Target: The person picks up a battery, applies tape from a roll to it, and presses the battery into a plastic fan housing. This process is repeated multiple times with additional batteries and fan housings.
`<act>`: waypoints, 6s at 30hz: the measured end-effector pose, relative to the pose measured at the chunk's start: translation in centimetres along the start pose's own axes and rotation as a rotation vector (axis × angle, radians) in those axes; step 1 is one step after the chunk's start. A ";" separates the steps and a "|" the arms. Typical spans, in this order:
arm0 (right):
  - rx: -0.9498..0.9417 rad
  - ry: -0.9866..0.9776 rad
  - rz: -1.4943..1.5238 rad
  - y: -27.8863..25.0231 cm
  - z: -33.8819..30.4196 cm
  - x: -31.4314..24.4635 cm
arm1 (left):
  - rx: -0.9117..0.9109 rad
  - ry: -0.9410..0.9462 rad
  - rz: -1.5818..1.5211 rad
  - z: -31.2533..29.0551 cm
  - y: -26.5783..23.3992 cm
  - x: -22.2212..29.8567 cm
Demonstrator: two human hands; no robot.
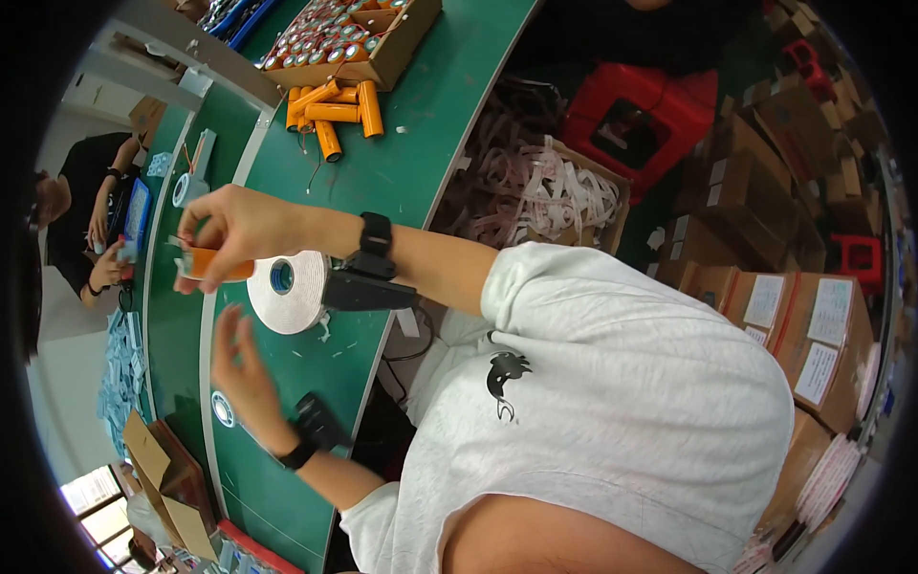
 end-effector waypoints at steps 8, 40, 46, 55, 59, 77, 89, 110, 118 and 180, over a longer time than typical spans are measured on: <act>-0.168 0.039 -0.762 -1.9 -0.8 2.1 | -0.285 0.073 0.219 -3.6 -9.7 -8.8; -0.751 0.003 -1.108 8.6 -0.3 8.3 | 0.089 0.182 0.113 -3.6 -4.5 -7.9; -0.956 -0.005 -1.321 11.5 1.2 8.8 | 0.247 0.083 0.020 -4.2 -5.3 -9.6; -1.061 -0.127 -1.218 11.2 0.5 10.5 | 0.223 0.151 0.226 -4.0 -5.0 -7.8; -1.078 -0.162 -1.346 11.3 0.3 10.9 | 0.195 0.143 0.215 -3.8 -4.8 -7.6; -0.582 0.144 -0.840 7.8 -0.5 12.8 | 0.311 0.115 0.158 -4.8 -6.2 -8.7; 0.339 0.011 -1.538 -3.9 4.9 1.0 | 0.449 0.055 0.385 17.0 -11.7 -10.1; -0.151 0.880 -0.733 -8.3 -7.5 0.4 | -0.357 0.410 0.450 0.8 5.7 0.1; -0.637 0.315 -1.172 -6.6 -5.2 2.8 | 0.144 0.220 0.290 1.6 -0.9 -3.9; 0.618 -0.500 0.294 -6.2 6.2 -2.8 | 0.385 0.038 0.239 -2.3 6.0 -0.1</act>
Point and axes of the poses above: each hand's wrist, its own z-axis towards the middle knuckle, its own y-axis out of the palm, x = y × z, the point moved 5 cm from there along z, towards the middle knuckle, and after that the axes turned 10 degrees about -z, right-handed, at the moved point
